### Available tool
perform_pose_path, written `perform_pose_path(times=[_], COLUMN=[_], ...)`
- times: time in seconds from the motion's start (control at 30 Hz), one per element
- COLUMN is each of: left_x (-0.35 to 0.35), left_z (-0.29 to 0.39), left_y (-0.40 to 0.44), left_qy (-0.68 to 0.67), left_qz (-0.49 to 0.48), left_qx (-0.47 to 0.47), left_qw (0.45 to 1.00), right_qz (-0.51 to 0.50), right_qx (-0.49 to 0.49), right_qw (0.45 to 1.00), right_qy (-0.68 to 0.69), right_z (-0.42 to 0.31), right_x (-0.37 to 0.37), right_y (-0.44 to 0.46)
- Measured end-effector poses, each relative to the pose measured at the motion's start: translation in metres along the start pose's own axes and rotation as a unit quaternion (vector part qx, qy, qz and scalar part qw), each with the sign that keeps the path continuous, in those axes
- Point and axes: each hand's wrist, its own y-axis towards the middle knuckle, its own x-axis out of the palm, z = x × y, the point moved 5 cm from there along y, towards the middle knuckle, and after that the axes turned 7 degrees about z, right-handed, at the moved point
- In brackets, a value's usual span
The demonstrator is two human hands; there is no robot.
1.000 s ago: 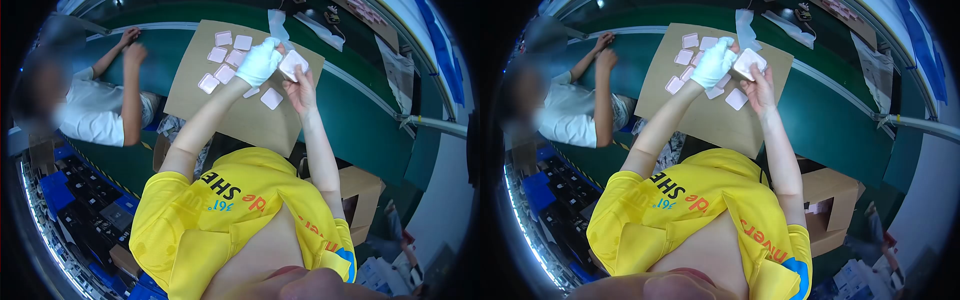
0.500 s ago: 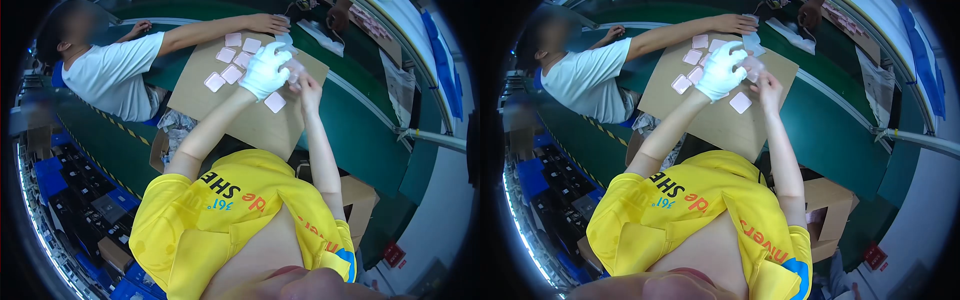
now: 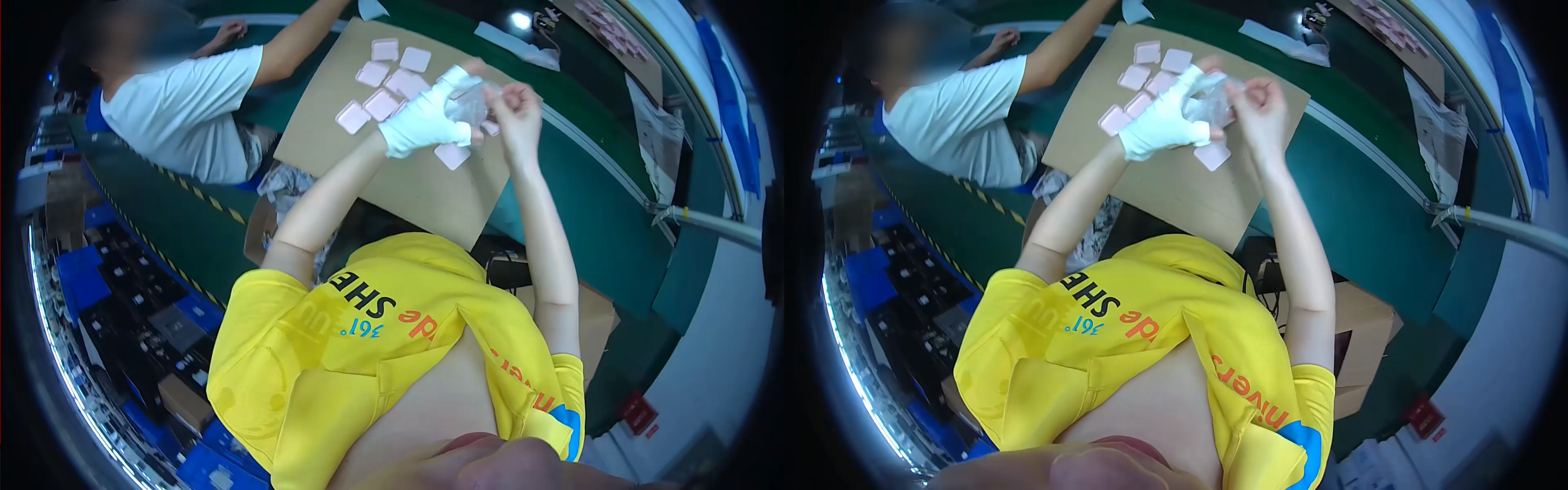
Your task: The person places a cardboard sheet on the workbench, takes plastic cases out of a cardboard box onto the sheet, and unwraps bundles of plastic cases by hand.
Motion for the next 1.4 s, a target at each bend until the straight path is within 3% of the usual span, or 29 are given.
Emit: perform_pose_path(times=[0.03, 0.1, 0.17, 0.23, 0.27, 0.3, 0.33, 0.43, 0.57, 0.63, 0.8, 0.83, 0.87, 0.9, 0.97, 1.03, 1.1, 1.17, 1.27, 1.3, 1.33, 1.37, 1.4], left_x=[-0.011, -0.048, -0.104, -0.165, -0.225, -0.274, -0.28, -0.318, -0.366, -0.381, -0.402, -0.397, -0.389, -0.381, -0.39, -0.355, -0.274, -0.174, -0.033, 0.01, 0.052, 0.093, 0.135], left_z=[-0.006, -0.034, -0.077, -0.102, -0.151, -0.18, -0.177, -0.169, -0.173, -0.185, -0.196, -0.194, -0.184, -0.18, -0.225, -0.288, -0.318, -0.287, -0.262, -0.249, -0.235, -0.223, -0.214], left_y=[-0.008, -0.035, -0.081, -0.152, -0.185, -0.227, -0.249, -0.282, -0.271, -0.262, -0.262, -0.259, -0.258, -0.25, -0.229, -0.218, -0.232, -0.25, -0.285, -0.298, -0.311, -0.325, -0.341], left_qy=[-0.003, 0.242, 0.291, 0.272, 0.267, 0.455, 0.455, 0.486, 0.505, 0.51, 0.524, 0.531, 0.578, 0.626, 0.758, 0.782, 0.651, 0.521, 0.466, 0.389, 0.313, 0.277, 0.241], left_qz=[0.016, -0.029, -0.08, 0.014, 0.038, -0.096, -0.087, 0.056, 0.204, 0.25, 0.383, 0.366, 0.347, 0.324, 0.115, -0.207, -0.51, -0.528, -0.684, -0.72, -0.742, -0.779, -0.807], left_qx=[-0.002, -0.061, -0.226, -0.394, -0.402, -0.181, -0.196, -0.29, -0.364, -0.403, -0.491, -0.492, -0.498, -0.498, -0.405, -0.276, -0.254, -0.433, -0.356, -0.366, -0.382, -0.365, -0.351], left_qw=[1.0, 0.968, 0.926, 0.878, 0.875, 0.867, 0.864, 0.822, 0.756, 0.717, 0.581, 0.585, 0.545, 0.505, 0.499, 0.519, 0.501, 0.512, 0.434, 0.442, 0.453, 0.429, 0.409], right_qz=[-0.034, -0.202, -0.352, -0.353, -0.344, -0.329, -0.316, -0.232, -0.113, -0.03, 0.122, 0.134, 0.148, 0.167, 0.191, 0.19, 0.224, 0.213, 0.226, 0.269, 0.282, 0.283, 0.297], right_qx=[0.057, 0.117, 0.125, 0.174, 0.208, 0.246, 0.245, 0.249, 0.28, 0.254, 0.293, 0.29, 0.286, 0.283, 0.288, 0.308, 0.342, 0.416, 0.456, 0.465, 0.487, 0.498, 0.493], right_qw=[0.998, 0.96, 0.907, 0.914, 0.911, 0.907, 0.909, 0.924, 0.932, 0.948, 0.927, 0.916, 0.903, 0.888, 0.865, 0.819, 0.806, 0.795, 0.814, 0.802, 0.81, 0.817, 0.817], right_qy=[0.023, -0.154, -0.194, -0.099, -0.094, -0.09, -0.118, -0.177, -0.201, -0.187, -0.202, -0.244, -0.284, -0.322, -0.363, -0.445, -0.428, -0.387, -0.279, -0.263, -0.163, -0.061, -0.049], right_z=[0.015, 0.052, 0.065, 0.09, 0.099, 0.108, 0.114, 0.126, 0.118, 0.111, 0.115, 0.12, 0.124, 0.13, 0.136, 0.142, 0.154, 0.162, 0.181, 0.173, 0.171, 0.172, 0.167], right_x=[0.004, 0.014, 0.019, 0.004, -0.008, -0.023, -0.036, -0.074, -0.106, -0.124, -0.176, -0.189, -0.2, -0.211, -0.22, -0.229, -0.232, -0.226, -0.227, -0.225, -0.222, -0.223, -0.233], right_y=[-0.009, -0.033, -0.075, -0.102, -0.112, -0.121, -0.128, -0.144, -0.174, -0.2, -0.304, -0.33, -0.356, -0.383, -0.427, -0.475, -0.522, -0.557, -0.606, -0.621, -0.632, -0.641, -0.65])
